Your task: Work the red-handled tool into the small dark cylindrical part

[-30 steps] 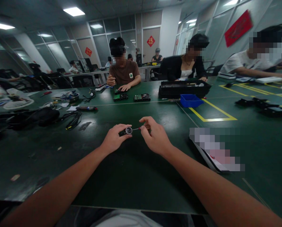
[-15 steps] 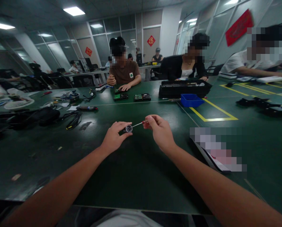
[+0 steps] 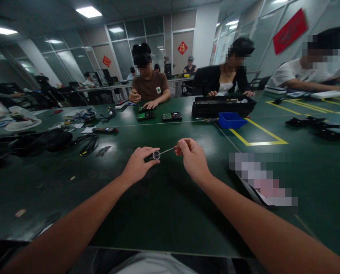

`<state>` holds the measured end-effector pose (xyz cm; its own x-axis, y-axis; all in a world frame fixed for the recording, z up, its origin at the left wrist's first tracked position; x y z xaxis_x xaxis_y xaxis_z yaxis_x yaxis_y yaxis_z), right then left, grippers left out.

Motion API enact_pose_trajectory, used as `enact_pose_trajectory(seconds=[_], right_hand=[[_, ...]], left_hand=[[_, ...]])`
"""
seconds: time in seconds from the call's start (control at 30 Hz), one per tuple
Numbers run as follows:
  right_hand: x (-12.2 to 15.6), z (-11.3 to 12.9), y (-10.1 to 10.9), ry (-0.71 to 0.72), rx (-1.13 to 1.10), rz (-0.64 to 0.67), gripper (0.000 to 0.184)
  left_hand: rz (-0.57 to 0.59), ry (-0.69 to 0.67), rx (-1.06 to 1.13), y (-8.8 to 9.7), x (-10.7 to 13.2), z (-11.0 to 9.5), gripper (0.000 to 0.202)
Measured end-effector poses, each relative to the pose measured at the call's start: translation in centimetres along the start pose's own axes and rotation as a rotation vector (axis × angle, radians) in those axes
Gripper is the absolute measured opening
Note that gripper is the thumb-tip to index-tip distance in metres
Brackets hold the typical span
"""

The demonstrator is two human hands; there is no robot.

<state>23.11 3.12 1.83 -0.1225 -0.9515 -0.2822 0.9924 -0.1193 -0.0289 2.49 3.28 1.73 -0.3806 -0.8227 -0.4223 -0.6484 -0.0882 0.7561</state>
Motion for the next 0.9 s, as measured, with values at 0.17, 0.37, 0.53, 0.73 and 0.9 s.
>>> enact_pose_trajectory(seconds=[0.17, 0.37, 0.53, 0.73, 0.9], right_hand=[[0.3, 0.7, 0.0, 0.045, 0.082, 0.011, 0.025], [0.6, 1.3, -0.2, 0.073, 0.138, 0.022, 0.024], [0.6, 1.8, -0.1, 0.086, 0.243, 0.007, 0.028], [1.0, 2.9, 0.0, 0.110, 0.505, -0.006, 0.036], [1.4, 3.0, -0.6, 0.277, 0.507, 0.127, 0.016]], left_hand=[[0.003, 0.010, 0.011, -0.1, 0.1, 0.0, 0.041], [0.000, 0.034, 0.025, 0.0, 0.0, -0.2, 0.042], [0.016, 0.047, 0.042, -0.2, 0.0, -0.2, 0.040], [0.016, 0.037, 0.028, -0.4, 0.1, 0.3, 0.041], [0.021, 0.023, 0.022, -0.5, 0.1, 0.5, 0.040]])
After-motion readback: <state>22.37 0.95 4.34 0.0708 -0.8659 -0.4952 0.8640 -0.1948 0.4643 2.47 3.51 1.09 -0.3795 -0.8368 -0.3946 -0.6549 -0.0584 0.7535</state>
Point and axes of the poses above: each hand's wrist, its own x-axis away from the middle knuckle, its own y-axis out of the back of the hand, z = x × y, the point moved 4 cm from there along -x, towards the middle knuckle, and after that the axes turned 1 degree about -y, right-handed, at the moved point
